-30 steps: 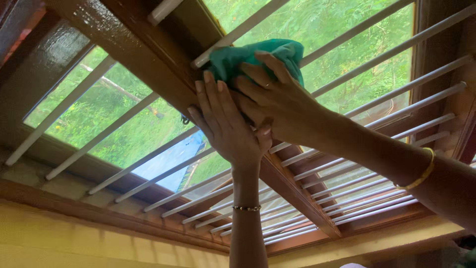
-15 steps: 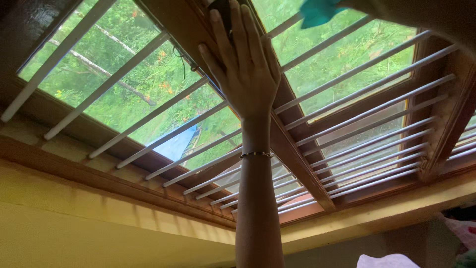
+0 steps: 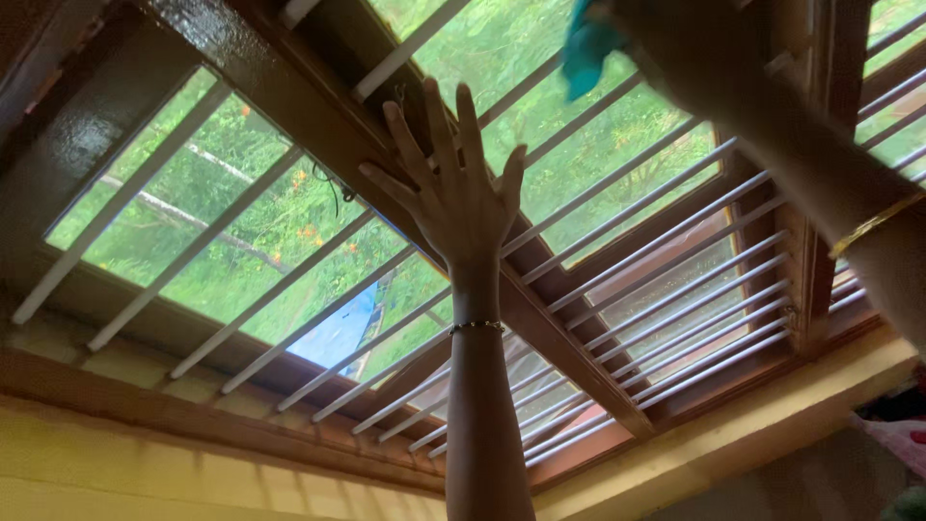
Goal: The person wipes the wooden frame and metal bars of a window with a blue cloth, moving it along the top, sides, and between the horizontal bars.
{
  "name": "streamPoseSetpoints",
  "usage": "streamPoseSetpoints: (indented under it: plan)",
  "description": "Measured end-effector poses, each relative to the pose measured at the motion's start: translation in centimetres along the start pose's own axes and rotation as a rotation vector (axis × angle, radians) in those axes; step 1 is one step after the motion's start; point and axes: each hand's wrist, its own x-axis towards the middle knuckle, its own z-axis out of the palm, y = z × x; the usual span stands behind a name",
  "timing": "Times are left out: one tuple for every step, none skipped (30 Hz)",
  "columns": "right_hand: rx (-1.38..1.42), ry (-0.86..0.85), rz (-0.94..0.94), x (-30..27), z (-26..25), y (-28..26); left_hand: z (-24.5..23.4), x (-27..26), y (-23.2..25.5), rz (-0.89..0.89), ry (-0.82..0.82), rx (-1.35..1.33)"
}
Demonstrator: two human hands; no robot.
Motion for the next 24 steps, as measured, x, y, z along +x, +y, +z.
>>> streamPoseSetpoints:
  plan:
    - [0.075, 0.136, -0.081, 0.6, 0.8, -2.4, 0.0, -0.2, -0.1, 0.007, 0.012, -0.009]
    - [0.138, 0.267, -0.17, 1.2, 1.4, -5.1, -0.2, -0.6, -0.2, 0.008, 0.063, -0.033]
    - [0.142, 0.237, -0.182, 2.3, 2.1, -7.9, -0.1, -0.6, -0.1, 0.009, 0.114, -0.058]
    - [0.113, 0.221, -0.191, 3.6, 2.9, -11.0, 0.1, -0.8, -0.2, 0.016, 0.108, -0.062]
    - [0.165, 0.213, -0.159, 4.3, 3.2, -14.1, 0.1, -1.0, -0.2, -0.016, 0.091, -0.131]
    - [0.216, 0.209, -0.136, 4.9, 3.2, -16.0, 0.2, -1.1, -0.3, -0.055, 0.08, -0.197]
    - [0.215, 0.208, -0.137, 5.3, 3.0, -16.2, 0.2, -1.1, -0.3, -0.056, 0.081, -0.198]
    - [0.225, 0.229, -0.132, 5.4, 2.9, -16.3, 0.2, -1.1, -0.3, -0.044, 0.085, -0.159]
    - [0.236, 0.25, -0.126, 5.4, 3.0, -16.2, 0.1, -1.1, -0.3, -0.032, 0.09, -0.12]
    - [0.235, 0.245, -0.131, 5.2, 3.2, -15.6, 0.0, -1.2, -0.2, -0.038, 0.088, -0.124]
    - [0.07, 0.253, -0.189, 4.7, 3.5, -14.3, 0.0, -1.3, -0.1, -0.058, 0.044, -0.089]
    - [-0.092, 0.27, -0.253, 4.5, 3.9, -12.7, -0.1, -1.1, -0.3, -0.081, 0.005, -0.047]
    - [-0.014, 0.257, -0.248, 4.2, 4.1, -10.3, 0.1, -0.7, -0.2, -0.092, 0.008, -0.044]
    - [0.078, 0.239, -0.24, 3.5, 4.3, -7.8, 0.3, -0.7, -0.3, -0.088, 0.011, -0.036]
    - [-0.011, 0.177, -0.234, 2.9, 4.4, -5.3, 0.5, -0.7, -0.3, -0.084, 0.013, -0.028]
    - [0.003, 0.14, -0.205, 2.1, 4.2, -3.5, 0.6, -0.7, -0.4, -0.097, 0.009, -0.015]
    - [0.026, 0.108, -0.178, 1.0, 4.2, -2.8, 0.7, -0.8, -0.3, -0.104, 0.018, -0.013]
    - [0.052, 0.097, -0.17, -0.3, 4.1, -3.0, 0.7, -0.7, -0.2, -0.108, 0.029, -0.013]
    - [0.067, 0.097, -0.166, -0.9, 4.3, -3.3, 0.6, -0.7, -0.2, -0.119, 0.027, -0.003]
    - [0.082, 0.096, -0.161, -1.2, 4.4, -4.2, 0.4, -0.8, -0.1, -0.112, -0.004, 0.012]
    - [0.092, 0.094, -0.153, -1.9, 4.6, -4.7, 0.1, -0.8, 0.0, -0.104, -0.036, 0.026]
    - [0.104, 0.099, -0.148, -1.9, 4.8, -5.5, -0.1, -0.6, 0.0, -0.106, -0.042, 0.032]
    - [0.112, 0.109, -0.141, -1.3, 4.7, -6.2, -0.4, -0.3, 0.0, -0.1, -0.077, 0.013]
    - [0.114, 0.117, -0.138, -0.5, 4.6, -7.0, -0.7, -0.1, -0.1, -0.095, -0.109, -0.008]
